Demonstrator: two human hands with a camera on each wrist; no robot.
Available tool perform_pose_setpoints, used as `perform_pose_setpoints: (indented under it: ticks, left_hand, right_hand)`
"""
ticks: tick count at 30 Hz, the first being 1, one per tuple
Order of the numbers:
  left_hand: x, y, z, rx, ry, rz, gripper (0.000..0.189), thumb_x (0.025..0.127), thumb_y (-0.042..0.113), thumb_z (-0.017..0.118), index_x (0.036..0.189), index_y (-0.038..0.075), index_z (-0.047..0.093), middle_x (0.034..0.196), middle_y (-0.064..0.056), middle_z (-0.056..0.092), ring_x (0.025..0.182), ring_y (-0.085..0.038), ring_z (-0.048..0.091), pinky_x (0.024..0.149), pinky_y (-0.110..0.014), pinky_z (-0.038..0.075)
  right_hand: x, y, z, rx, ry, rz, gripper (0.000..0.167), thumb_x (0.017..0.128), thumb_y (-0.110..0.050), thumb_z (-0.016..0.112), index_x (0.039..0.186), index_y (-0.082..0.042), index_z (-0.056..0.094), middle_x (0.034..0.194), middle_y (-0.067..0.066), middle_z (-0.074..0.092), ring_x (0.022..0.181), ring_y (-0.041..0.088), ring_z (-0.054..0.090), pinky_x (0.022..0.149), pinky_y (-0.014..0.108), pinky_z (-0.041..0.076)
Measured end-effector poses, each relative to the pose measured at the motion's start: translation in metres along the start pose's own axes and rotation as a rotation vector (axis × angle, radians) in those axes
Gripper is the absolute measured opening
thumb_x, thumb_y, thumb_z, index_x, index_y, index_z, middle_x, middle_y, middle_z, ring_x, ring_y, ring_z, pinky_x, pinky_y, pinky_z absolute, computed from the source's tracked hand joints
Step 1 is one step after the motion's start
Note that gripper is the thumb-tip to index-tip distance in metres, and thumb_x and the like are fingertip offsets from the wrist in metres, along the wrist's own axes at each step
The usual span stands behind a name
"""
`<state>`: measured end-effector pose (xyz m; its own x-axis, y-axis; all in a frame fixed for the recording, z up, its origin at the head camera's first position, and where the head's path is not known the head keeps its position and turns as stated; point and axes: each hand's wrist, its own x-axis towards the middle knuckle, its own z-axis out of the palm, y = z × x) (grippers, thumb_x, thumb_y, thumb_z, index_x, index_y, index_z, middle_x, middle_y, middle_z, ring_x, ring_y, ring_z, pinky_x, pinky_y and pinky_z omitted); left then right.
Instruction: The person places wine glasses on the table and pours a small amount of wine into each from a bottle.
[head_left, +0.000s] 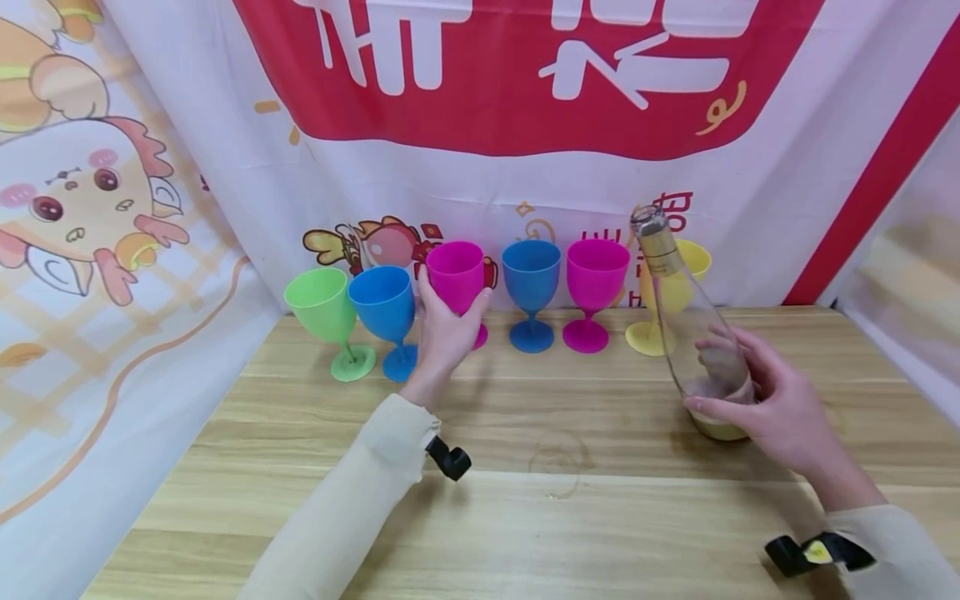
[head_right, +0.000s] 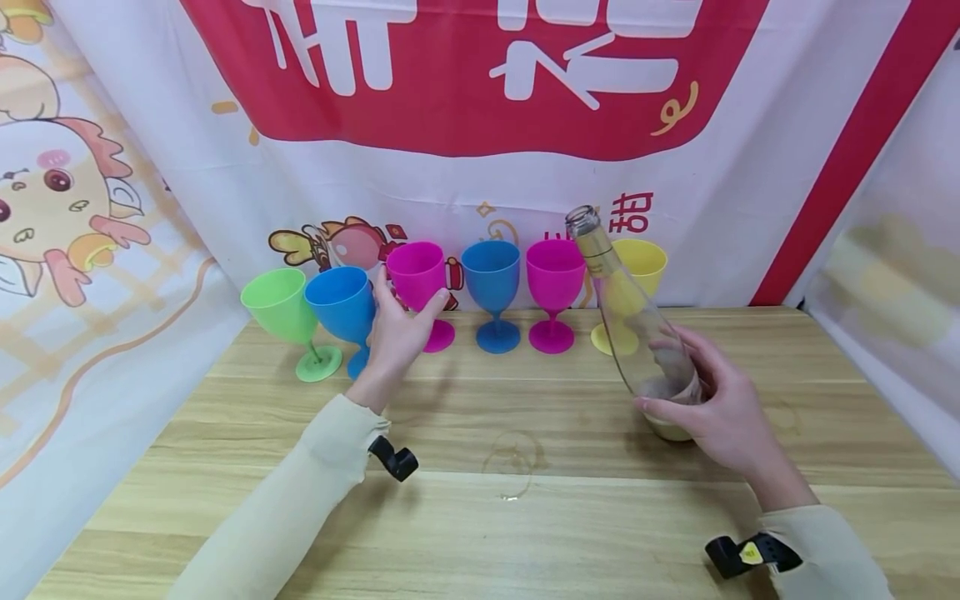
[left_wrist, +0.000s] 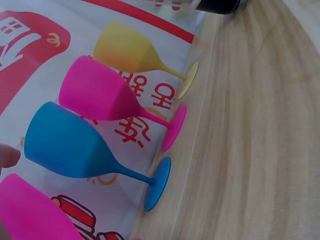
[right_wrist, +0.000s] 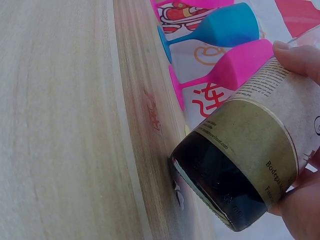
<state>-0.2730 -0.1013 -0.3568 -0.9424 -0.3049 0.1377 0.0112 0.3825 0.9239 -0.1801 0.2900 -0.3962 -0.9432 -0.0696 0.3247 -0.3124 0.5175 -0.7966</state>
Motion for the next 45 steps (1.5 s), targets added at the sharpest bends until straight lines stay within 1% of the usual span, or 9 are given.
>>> perform_pose_setpoints:
  ticks: [5, 9, 18, 23, 28, 32, 37, 40, 45]
  left_hand:
    - [0.012, 0.000, 0.003, -0.015, 0.024, -0.002, 0.111, 0.093, 0.048, 0.078, 0.170, 0.027, 0.000, 0.169, -0.011, 0.027, 0.154, -0.034, 0.031, 0.111, -0.057, 0.054]
    - [0.019, 0.002, 0.004, -0.021, 0.036, -0.030, 0.109, 0.094, 0.049, 0.077, 0.170, 0.030, 0.002, 0.170, -0.009, 0.028, 0.156, -0.033, 0.030, 0.112, -0.057, 0.053]
    - [0.024, 0.007, 0.007, -0.029, 0.064, -0.033, 0.097, 0.098, 0.046, 0.073, 0.169, 0.029, 0.009, 0.166, -0.009, 0.035, 0.153, -0.032, 0.035, 0.110, -0.055, 0.055]
    - [0.019, 0.008, 0.008, -0.046, 0.066, -0.010, 0.093, 0.099, 0.042, 0.073, 0.167, 0.026, 0.012, 0.163, -0.011, 0.038, 0.150, -0.032, 0.040, 0.109, -0.054, 0.056]
    - [0.010, 0.008, 0.008, -0.059, 0.042, 0.018, 0.093, 0.099, 0.040, 0.074, 0.167, 0.024, 0.012, 0.161, -0.012, 0.039, 0.147, -0.032, 0.042, 0.109, -0.054, 0.056]
    - [0.003, 0.009, 0.006, -0.060, 0.017, 0.013, 0.094, 0.099, 0.039, 0.074, 0.167, 0.024, 0.012, 0.161, -0.011, 0.038, 0.147, -0.031, 0.041, 0.108, -0.053, 0.057]
    - [-0.007, 0.011, 0.001, -0.048, -0.015, 0.000, 0.094, 0.100, 0.041, 0.073, 0.167, 0.025, 0.010, 0.162, -0.010, 0.037, 0.148, -0.031, 0.040, 0.108, -0.054, 0.057]
    - [-0.014, 0.011, -0.002, -0.041, -0.030, -0.005, 0.094, 0.100, 0.042, 0.072, 0.167, 0.026, 0.009, 0.162, -0.009, 0.037, 0.148, -0.031, 0.041, 0.108, -0.055, 0.056]
    - [-0.025, 0.010, -0.005, -0.031, -0.051, 0.009, 0.091, 0.099, 0.043, 0.073, 0.166, 0.027, 0.013, 0.159, -0.009, 0.042, 0.145, -0.030, 0.045, 0.106, -0.054, 0.058]
  right_hand:
    - [0.001, 0.000, 0.000, -0.004, -0.009, 0.014, 0.090, 0.084, -0.013, 0.091, 0.160, -0.032, 0.046, 0.143, -0.013, 0.066, 0.124, -0.002, 0.055, 0.092, 0.000, 0.041]
    - [0.001, -0.002, 0.000, 0.003, -0.013, 0.013, 0.090, 0.085, -0.013, 0.091, 0.160, -0.029, 0.046, 0.143, -0.013, 0.065, 0.124, -0.002, 0.054, 0.093, 0.001, 0.041]
    - [0.001, -0.001, 0.000, 0.004, -0.004, 0.004, 0.089, 0.085, -0.011, 0.090, 0.161, -0.027, 0.046, 0.143, -0.012, 0.065, 0.123, -0.001, 0.055, 0.092, 0.000, 0.042]
    - [0.000, 0.001, -0.003, -0.017, -0.014, 0.039, 0.090, 0.087, -0.015, 0.089, 0.162, -0.032, 0.042, 0.145, -0.005, 0.063, 0.120, -0.002, 0.054, 0.088, 0.002, 0.045]
    - [0.000, 0.005, -0.008, -0.030, -0.026, 0.061, 0.093, 0.089, -0.016, 0.087, 0.163, -0.035, 0.035, 0.134, -0.016, 0.062, 0.111, -0.002, 0.059, 0.081, 0.008, 0.049]
    - [0.001, 0.008, -0.009, 0.000, -0.034, 0.039, 0.093, 0.088, -0.011, 0.087, 0.162, -0.029, 0.036, 0.127, -0.024, 0.064, 0.110, -0.002, 0.062, 0.081, 0.009, 0.053]
    - [0.001, 0.010, -0.014, -0.037, -0.062, 0.062, 0.090, 0.088, -0.018, 0.088, 0.162, -0.022, 0.038, 0.127, -0.027, 0.061, 0.111, -0.005, 0.057, 0.080, 0.008, 0.053]
    - [0.000, 0.010, -0.015, -0.071, -0.071, 0.071, 0.089, 0.088, -0.022, 0.089, 0.162, -0.018, 0.040, 0.128, -0.026, 0.059, 0.110, -0.006, 0.055, 0.079, 0.007, 0.052]
    - [0.000, 0.010, -0.013, -0.057, -0.075, 0.074, 0.088, 0.087, -0.023, 0.090, 0.159, -0.014, 0.041, 0.132, -0.019, 0.065, 0.112, -0.010, 0.057, 0.084, 0.004, 0.050]
